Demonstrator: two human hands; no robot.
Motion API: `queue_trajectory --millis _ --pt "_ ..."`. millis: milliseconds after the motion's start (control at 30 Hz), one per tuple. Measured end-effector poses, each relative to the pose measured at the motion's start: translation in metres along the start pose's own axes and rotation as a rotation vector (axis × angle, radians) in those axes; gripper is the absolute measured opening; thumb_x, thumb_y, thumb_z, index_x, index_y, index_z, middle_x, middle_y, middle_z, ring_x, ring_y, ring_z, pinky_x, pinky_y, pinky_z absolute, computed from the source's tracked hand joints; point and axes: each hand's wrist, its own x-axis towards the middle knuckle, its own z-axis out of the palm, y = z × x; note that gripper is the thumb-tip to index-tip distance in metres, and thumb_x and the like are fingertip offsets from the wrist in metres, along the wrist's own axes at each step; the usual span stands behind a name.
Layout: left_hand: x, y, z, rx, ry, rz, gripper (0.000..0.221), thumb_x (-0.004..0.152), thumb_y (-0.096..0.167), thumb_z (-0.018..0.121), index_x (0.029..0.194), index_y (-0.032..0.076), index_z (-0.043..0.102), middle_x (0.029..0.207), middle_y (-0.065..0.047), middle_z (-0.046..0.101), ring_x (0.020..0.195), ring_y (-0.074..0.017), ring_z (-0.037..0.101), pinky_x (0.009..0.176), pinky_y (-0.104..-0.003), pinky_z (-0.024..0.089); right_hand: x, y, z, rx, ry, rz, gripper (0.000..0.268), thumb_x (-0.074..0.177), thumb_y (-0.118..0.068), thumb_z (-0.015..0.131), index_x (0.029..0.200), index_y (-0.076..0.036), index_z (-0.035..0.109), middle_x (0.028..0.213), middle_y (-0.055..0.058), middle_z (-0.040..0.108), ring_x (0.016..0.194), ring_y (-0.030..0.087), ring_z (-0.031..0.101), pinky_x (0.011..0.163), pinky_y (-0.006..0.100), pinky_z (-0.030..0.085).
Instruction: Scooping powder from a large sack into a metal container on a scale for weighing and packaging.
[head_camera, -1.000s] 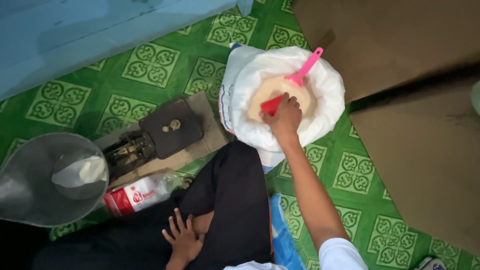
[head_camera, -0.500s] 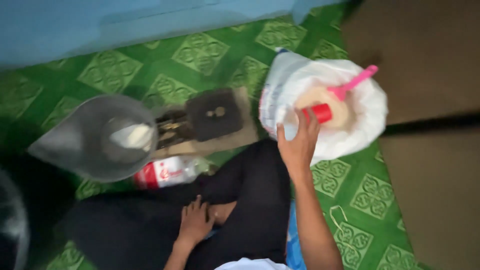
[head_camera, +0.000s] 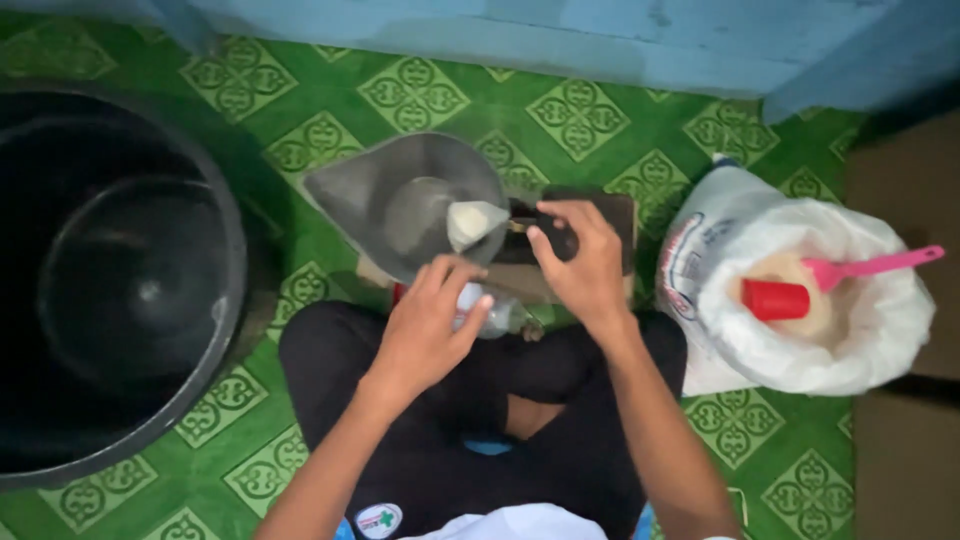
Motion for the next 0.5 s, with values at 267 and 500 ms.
queue_trajectory --millis 267,500 --pt "0.032 -0.035 -0.005 0.22 0.134 0.124 0.04 0.085 0.015 0.069 0.12 0.0 0.057 0.147 -0.03 0.029 0.129 -0.0476 0.041 0.096 -0.056 0.044 0.071 -0.013 0.061 -0.391 -0.554 -0.043 0.048 0.074 -0.028 0.077 0.12 -0.019 0.066 0.11 0.009 0.065 0.1 0.034 0.065 0.082 0.049 0.054" --pt "0.052 -0.067 0.026 0.385 0.199 0.132 0.043 0.069 0.012 0.078 0.109 0.007 0.063 0.154 -0.026 0.022 0.136 -0.0431 0.038 0.101 -0.056 0.043 0.079 0.022 0.126 -0.737 -0.736 -0.304 0.026 0.068 -0.023 0.077 0.09 -0.008 0.076 0.086 0.012 0.072 0.083 0.037 0.071 0.068 0.051 0.058"
